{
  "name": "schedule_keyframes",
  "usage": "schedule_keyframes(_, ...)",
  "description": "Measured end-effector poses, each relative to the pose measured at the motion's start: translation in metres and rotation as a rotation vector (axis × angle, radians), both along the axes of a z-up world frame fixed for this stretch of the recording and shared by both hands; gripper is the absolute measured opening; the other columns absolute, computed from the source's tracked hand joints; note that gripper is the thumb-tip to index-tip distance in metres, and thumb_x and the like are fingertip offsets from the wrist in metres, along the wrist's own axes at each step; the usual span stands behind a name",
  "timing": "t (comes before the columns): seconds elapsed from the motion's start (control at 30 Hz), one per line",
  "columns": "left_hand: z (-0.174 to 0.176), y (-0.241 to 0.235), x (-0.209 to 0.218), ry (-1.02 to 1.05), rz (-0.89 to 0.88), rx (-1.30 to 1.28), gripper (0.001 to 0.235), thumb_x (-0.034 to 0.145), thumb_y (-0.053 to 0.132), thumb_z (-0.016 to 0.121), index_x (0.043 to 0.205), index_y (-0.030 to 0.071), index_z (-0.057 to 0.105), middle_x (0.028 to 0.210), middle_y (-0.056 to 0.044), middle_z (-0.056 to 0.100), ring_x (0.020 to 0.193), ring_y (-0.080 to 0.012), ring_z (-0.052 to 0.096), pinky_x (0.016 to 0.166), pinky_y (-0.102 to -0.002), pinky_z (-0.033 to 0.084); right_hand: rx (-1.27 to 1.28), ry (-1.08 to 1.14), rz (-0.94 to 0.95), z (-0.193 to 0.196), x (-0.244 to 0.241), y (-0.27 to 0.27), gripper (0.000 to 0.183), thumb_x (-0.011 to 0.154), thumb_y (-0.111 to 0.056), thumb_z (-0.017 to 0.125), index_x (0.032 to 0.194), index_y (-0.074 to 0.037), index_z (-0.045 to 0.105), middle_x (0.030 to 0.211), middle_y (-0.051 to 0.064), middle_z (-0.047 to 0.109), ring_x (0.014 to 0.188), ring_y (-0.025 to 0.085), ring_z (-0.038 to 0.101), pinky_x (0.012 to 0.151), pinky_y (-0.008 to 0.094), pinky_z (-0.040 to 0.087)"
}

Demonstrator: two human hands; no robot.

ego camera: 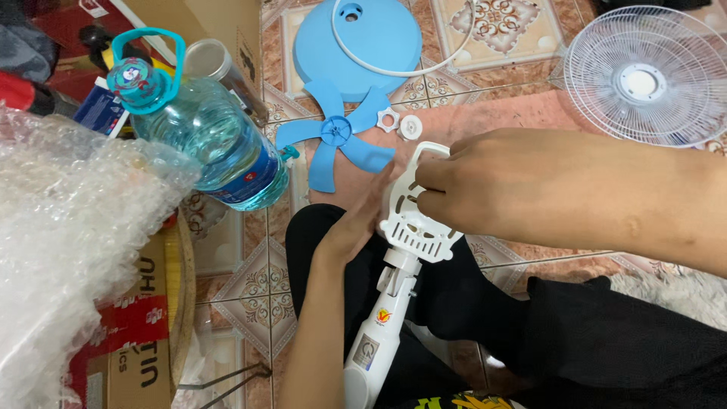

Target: The person assembles a white fan motor housing by attaching a white plastic cage and securing it with a screwdriver. They then insert a small metal pin into the center of the assembly.

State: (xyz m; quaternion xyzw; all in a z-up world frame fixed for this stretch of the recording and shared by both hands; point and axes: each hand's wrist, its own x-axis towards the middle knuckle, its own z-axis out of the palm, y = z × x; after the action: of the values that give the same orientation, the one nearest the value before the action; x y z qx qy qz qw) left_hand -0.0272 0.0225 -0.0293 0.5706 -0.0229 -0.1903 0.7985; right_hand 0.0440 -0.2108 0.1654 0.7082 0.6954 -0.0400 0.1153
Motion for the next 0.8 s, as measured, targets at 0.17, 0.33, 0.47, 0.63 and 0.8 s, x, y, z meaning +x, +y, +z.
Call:
schedule_keyframes(0.17,-0.047,0.020,-0.008,-0.080,-0.094,0.037,0.130,0.090,0.051,0.086,0.186,0.020,0.005,0.194,-0.005,0.018,0.173,-0.0244,0.032,0.134,-0.045,0.039,-0.009,-0.025,-0.030,0.000,-0.008,-0.012,0.029,0.094,0.011,0.071,0.090,-0.016,0.061,0.076,0.004,0.057,0.051,0.031,0.060,0.048,0.051,0.050)
schedule_keyframes(0.33,-0.040,0.018,-0.009,-0.119,-0.083,0.027,0.130,0.087,0.055,0.092,0.185,0.016,0.016,0.194,-0.009,0.022,0.176,-0.0302,0.031,0.136,-0.051,0.041,0.035,-0.001,-0.048,-0.003,-0.017,-0.022,0.037,0.086,0.014,0.078,0.103,-0.014,0.061,0.058,0.006,0.052,0.039,0.031,0.058,0.035,0.049,0.043)
schedule_keyframes(0.47,-0.041,0.015,-0.008,-0.150,-0.086,0.009,0.122,0.093,0.048,0.090,0.186,0.018,0.016,0.193,-0.008,0.023,0.174,-0.0294,0.034,0.137,-0.051,0.041,-0.164,0.048,-0.135,0.009,-0.019,-0.014,0.070,0.078,0.014,0.079,0.133,-0.019,0.052,0.071,0.008,0.055,0.046,0.036,0.061,0.039,0.053,0.042)
schedule_keyframes(0.63,-0.050,0.014,-0.006,-0.166,-0.045,0.000,0.129,0.088,0.048,0.093,0.185,0.013,0.016,0.195,-0.011,0.018,0.174,-0.0248,0.031,0.139,-0.047,0.036,-0.583,0.184,-0.430,0.033,-0.018,0.000,0.067,0.082,0.012,0.075,0.128,-0.031,0.052,0.108,0.002,0.062,0.071,0.034,0.075,0.055,0.053,0.050)
schedule_keyframes(0.8,-0.038,0.012,-0.006,-0.213,-0.059,0.068,0.123,0.092,0.058,0.086,0.185,0.016,0.017,0.196,-0.011,0.017,0.177,-0.0285,0.029,0.138,-0.052,0.036,-0.536,0.227,-0.347,0.024,-0.015,-0.010,0.032,0.105,-0.023,0.070,0.134,-0.028,0.057,0.124,-0.006,0.057,0.072,0.030,0.079,0.059,0.053,0.063)
